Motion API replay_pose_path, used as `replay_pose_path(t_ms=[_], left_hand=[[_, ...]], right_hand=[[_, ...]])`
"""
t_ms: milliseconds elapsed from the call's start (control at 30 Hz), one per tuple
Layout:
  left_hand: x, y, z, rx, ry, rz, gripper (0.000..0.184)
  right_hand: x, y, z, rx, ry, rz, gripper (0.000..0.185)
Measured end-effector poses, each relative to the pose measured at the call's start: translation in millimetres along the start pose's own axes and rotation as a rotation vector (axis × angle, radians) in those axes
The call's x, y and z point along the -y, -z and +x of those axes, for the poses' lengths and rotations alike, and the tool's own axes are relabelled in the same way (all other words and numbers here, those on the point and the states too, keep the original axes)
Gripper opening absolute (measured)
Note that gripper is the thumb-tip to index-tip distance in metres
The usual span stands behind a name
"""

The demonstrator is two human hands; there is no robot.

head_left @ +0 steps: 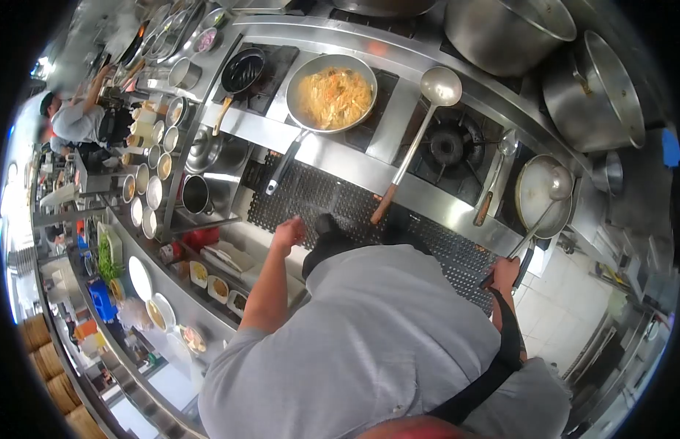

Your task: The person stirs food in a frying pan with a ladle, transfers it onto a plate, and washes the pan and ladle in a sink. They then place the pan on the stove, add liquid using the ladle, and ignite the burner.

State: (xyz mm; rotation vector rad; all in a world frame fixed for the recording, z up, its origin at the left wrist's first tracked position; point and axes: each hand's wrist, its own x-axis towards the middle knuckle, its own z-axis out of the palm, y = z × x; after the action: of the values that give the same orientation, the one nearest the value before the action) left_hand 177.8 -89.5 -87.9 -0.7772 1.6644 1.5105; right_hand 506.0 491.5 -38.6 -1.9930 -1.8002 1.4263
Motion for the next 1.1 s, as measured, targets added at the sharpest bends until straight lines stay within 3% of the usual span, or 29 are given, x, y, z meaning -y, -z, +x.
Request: replay_pose_path(t_ms=[67,133,167,233,300,333,400,433,467,533,600,667,733,933,1000,1100], left_hand=[[-21,11,32,0.173,-0.066,-0.263,0.048],[-77,-8,19,0.230,-0.080,-0.362,0.055],[-110,-22,2,0.278,-0.095,-0.405,0.057],[-137,-19,1,0.340,-0.111,-0.445,0.060],[-157,-6,12,0.648,-0.057,-0.481,0.055],[-162,2,21,0.676,-0.054,-0.468,0.055],[-167,16,41,0.715,0.007,-0.244,0.047],[-182,6,20,0.659,0.005,-0.205,0.034],[-190,2,22,0.676,0.014,-0.193,0.034],[-206,-9,31,0.650,-0.105,0.287,0.026],[-208,-27,17,0.563,-0.171,0.377,0.021],[-204,-32,14,0.375,-0.385,0.510,0.025],[-177,-23,11,0.363,-0.413,0.497,0.027],[-197,-29,17,0.460,-0.407,0.458,0.016],[-193,-32,29,0.393,-0.434,0.456,0.014],[-168,3,1,0.409,-0.424,0.483,0.014]], right_hand=[[-17,4,12,-0.262,0.367,-0.328,0.037],[58,0,-59,-0.506,0.401,-0.607,0.056],[80,-3,-78,-0.520,0.395,-0.609,0.056],[106,-16,-108,-0.776,0.620,-0.671,0.065],[121,-28,-123,-0.792,0.501,-0.650,0.068],[127,-32,-130,-0.791,0.392,-0.630,0.070],[125,-47,-141,-0.836,0.376,-0.609,0.071],[120,-57,-146,-0.804,0.579,-0.564,0.069],[115,-66,-152,-0.759,0.779,-0.521,0.067],[115,-108,-188,-0.605,0.869,-0.496,0.062],[113,-151,-225,-0.401,0.762,-0.528,0.057],[94,-182,-247,-0.131,0.640,-0.445,0.057],[72,-200,-268,-0.036,0.704,-0.471,0.056],[48,-212,-303,0.020,0.519,-0.476,0.054],[40,-212,-306,-0.003,0.518,-0.442,0.053],[37,-206,-311,-0.033,0.501,-0.448,0.050]])
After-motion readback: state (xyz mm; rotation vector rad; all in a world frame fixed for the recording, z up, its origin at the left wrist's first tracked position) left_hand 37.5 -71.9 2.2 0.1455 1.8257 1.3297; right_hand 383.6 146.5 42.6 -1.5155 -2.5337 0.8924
